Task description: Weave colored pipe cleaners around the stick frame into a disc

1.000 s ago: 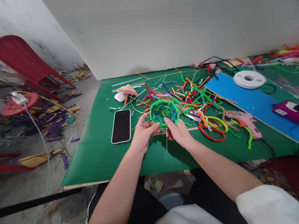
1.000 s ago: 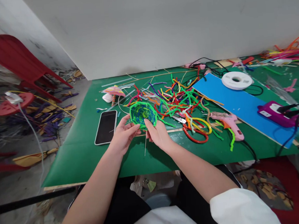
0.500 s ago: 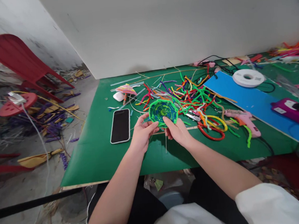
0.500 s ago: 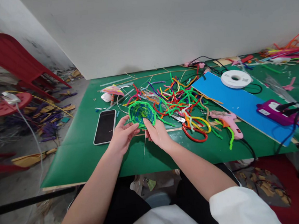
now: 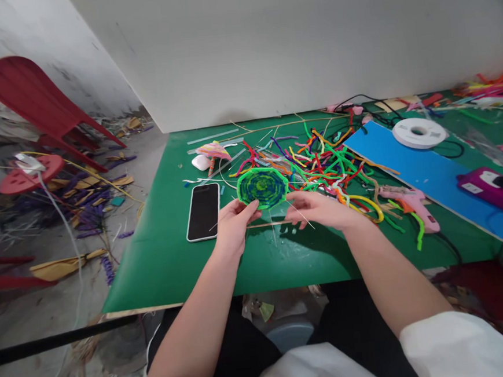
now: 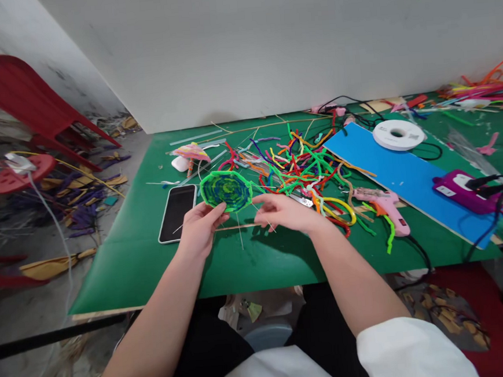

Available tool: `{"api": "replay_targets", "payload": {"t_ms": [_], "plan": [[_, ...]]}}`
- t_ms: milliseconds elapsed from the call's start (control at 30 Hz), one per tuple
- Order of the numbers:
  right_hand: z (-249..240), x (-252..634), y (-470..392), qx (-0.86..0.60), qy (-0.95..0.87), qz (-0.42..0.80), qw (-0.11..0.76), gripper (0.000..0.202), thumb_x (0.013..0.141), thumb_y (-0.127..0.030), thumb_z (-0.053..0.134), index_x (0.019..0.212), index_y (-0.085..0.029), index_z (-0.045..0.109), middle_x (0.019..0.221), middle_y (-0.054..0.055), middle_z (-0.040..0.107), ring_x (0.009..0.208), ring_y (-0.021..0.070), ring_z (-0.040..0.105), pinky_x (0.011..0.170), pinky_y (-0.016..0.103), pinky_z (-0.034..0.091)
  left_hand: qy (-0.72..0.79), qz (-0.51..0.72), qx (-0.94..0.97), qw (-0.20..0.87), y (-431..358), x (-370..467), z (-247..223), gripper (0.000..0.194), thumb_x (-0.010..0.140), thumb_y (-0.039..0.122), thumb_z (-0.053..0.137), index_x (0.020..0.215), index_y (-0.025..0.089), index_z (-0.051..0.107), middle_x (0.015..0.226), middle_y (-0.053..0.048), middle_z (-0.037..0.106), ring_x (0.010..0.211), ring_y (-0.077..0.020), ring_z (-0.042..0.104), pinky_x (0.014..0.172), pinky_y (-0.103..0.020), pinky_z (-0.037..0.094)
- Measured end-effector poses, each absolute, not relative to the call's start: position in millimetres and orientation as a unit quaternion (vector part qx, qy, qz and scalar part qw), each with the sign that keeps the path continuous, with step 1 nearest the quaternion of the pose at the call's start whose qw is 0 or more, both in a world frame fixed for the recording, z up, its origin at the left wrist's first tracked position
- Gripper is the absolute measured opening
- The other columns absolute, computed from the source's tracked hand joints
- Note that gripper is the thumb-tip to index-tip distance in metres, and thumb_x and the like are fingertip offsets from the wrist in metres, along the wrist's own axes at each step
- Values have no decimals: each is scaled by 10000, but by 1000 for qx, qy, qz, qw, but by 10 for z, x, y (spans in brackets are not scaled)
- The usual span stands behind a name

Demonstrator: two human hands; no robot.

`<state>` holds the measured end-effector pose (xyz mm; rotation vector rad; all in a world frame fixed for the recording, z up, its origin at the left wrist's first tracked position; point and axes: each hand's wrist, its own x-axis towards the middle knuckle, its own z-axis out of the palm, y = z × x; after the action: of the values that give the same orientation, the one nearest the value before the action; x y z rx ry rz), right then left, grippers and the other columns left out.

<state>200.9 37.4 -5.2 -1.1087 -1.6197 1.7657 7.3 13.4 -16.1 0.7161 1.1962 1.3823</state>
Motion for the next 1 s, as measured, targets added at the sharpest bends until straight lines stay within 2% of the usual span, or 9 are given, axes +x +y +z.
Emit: {"api": "replay_targets", "payload": {"t_ms": [67, 167, 300, 367, 467, 533, 733, 900, 1000], "plan": [[-31, 2072, 410, -425, -549, 660, 288, 321, 740, -335, 574, 1017, -174, 554, 784, 43, 649, 649, 116, 604, 529, 236, 525, 509, 592, 311, 543, 135, 71, -168, 223, 545, 236, 750, 650, 117, 593, 564, 51, 543, 536, -64, 562, 604, -211, 507], [-36, 2053, 432, -432, -520, 678, 290, 268, 747, -359, 572, 937, -170, 578, 811, 61, 667, 688, 137, 619, 551, 257, 530, 509, 591, 328, 533, 131, 88, -189, 210, 557, 243, 743, 633, 114, 595, 547, 52, 534, 528, -63, 554, 597, -213, 510], [-100, 2065, 468, -464, -552, 644, 255, 306, 782, -434, 507, 842, -153, 610, 640, 36, 643, 555, 110, 587, 539, 235, 490, 499, 590, 300, 560, 145, 89, -212, 218, 560, 235, 741, 667, 115, 593, 593, 35, 574, 542, -68, 575, 579, -198, 508], [-106, 2141, 482, -498, -604, 590, 199, 325, 783, -446, 493, 832, -152, 622, 584, 26, 622, 496, 101, 556, 514, 224, 457, 488, 595, 258, 584, 165, 70, -213, 221, 559, 212, 742, 634, 120, 555, 575, 37, 569, 531, -66, 579, 561, -182, 503], [3, 2301, 482, -550, -718, 421, 67, 257, 704, -397, 595, 842, -184, 637, 597, 13, 629, 474, 110, 540, 491, 224, 403, 468, 599, 192, 621, 201, 33, -203, 223, 584, 161, 721, 609, 129, 501, 544, 39, 555, 518, -59, 576, 541, -163, 500], [158, 2424, 483, -563, -761, 320, 31, 259, 700, -417, 588, 844, -209, 643, 629, 2, 641, 488, 111, 542, 501, 224, 381, 458, 599, 170, 635, 216, 12, -191, 177, 619, 133, 685, 651, 127, 511, 555, 30, 565, 526, -60, 580, 535, -156, 500], [505, 2834, 507, -600, -756, 257, 52, 408, 762, -548, 436, 834, -210, 652, 730, 12, 667, 591, 127, 568, 505, 216, 366, 442, 611, 164, 636, 216, -32, -140, 131, 653, 109, 628, 731, 130, 525, 580, 19, 584, 561, -80, 607, 537, -161, 505], [237, 3018, 328, -670, -728, 145, 15, 276, 735, -445, 512, 800, -222, 661, 749, 24, 677, 639, 160, 590, 515, 231, 369, 449, 614, 219, 611, 203, -38, -102, 222, 621, 148, 666, 805, 154, 542, 634, 28, 600, 533, -71, 593, 514, -163, 498], [9, 3044, 200, -666, -734, 131, 11, 269, 739, -396, 525, 885, -206, 646, 792, 44, 676, 701, 179, 606, 558, 244, 403, 449, 616, 243, 601, 187, -33, -87, 256, 614, 174, 675, 831, 162, 538, 655, 30, 600, 543, -75, 593, 510, -169, 495]]}}
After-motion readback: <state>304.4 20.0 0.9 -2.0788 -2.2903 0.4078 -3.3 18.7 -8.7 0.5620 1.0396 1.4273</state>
